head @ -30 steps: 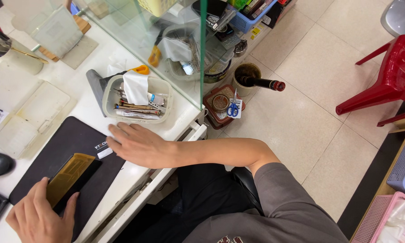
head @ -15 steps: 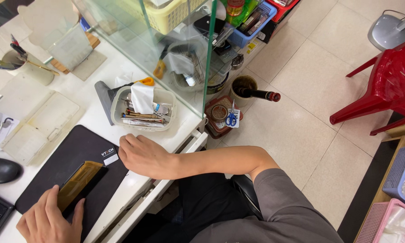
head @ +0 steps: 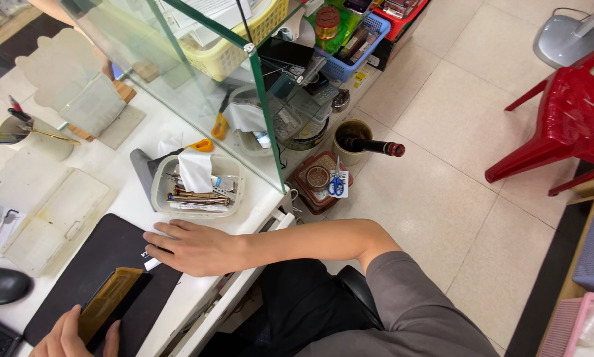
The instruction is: The person uses a hair dryer to heat a screen protector on a smartphone, then retrieves a small tool and wipes the device edges. They open a drawer, cut a piece of material with scissors, and continue cleaning the phone's ports and edges with a small cloth.
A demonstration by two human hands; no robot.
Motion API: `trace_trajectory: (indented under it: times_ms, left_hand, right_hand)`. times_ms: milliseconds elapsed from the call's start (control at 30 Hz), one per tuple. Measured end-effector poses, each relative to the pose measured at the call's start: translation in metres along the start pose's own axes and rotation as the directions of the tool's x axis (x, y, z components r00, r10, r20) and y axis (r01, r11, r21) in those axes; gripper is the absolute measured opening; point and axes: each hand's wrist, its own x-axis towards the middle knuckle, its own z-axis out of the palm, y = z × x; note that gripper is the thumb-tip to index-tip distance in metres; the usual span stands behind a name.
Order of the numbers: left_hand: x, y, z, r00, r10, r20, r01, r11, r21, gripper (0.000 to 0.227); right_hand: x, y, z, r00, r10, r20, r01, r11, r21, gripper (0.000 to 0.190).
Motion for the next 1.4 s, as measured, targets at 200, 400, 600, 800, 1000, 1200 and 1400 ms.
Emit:
trace_trajectory:
  times_ms: [200, 400, 600, 800, 1000, 1200, 1400]
  left_hand:
    - [0.01, 0.037, -0.062, 0.995, -0.104, 0.001, 0.102, 0.978, -0.18, 0.07]
    - [0.034, 0.048, -0.097, 0.991, -0.133, -0.006, 0.126, 0.951, -0.284, 0.067]
    - [0.023, 0.043, -0.092, 0.986, -0.159, -0.052, 0.135, 0.94, -0.314, 0.066]
    - [0.012, 0.036, -0.075, 0.971, -0.235, -0.05, 0.18, 0.85, -0.496, 0.075]
    - [0.009, 0.033, -0.07, 0.961, -0.27, -0.05, 0.191, 0.788, -0.585, 0.073]
    - [0.009, 0.028, -0.069, 0.973, -0.201, -0.116, 0.096, 0.804, -0.587, 0.074]
    - [0.009, 0.027, -0.07, 0.976, -0.192, -0.102, 0.095, 0.797, -0.596, 0.07]
  right_hand:
    - [-0.003, 0.006, 0.02, 0.998, 0.034, 0.044, -0.043, 0.978, 0.206, 0.042]
    - [-0.004, -0.002, -0.008, 0.993, 0.005, 0.12, -0.011, 0.999, 0.053, 0.035]
    - [0.027, -0.021, -0.015, 0.972, 0.206, 0.115, -0.23, 0.939, 0.255, 0.042]
    - [0.047, -0.027, -0.007, 0.897, 0.349, 0.271, -0.41, 0.886, 0.217, 0.042]
    - [0.051, -0.021, -0.028, 0.967, 0.255, -0.013, -0.226, 0.877, 0.424, 0.02]
    - [0.073, -0.029, -0.038, 0.987, 0.032, -0.156, 0.028, 0.93, 0.365, 0.028]
    - [0.095, -0.032, -0.027, 0.981, -0.146, -0.125, 0.187, 0.877, 0.443, 0.036]
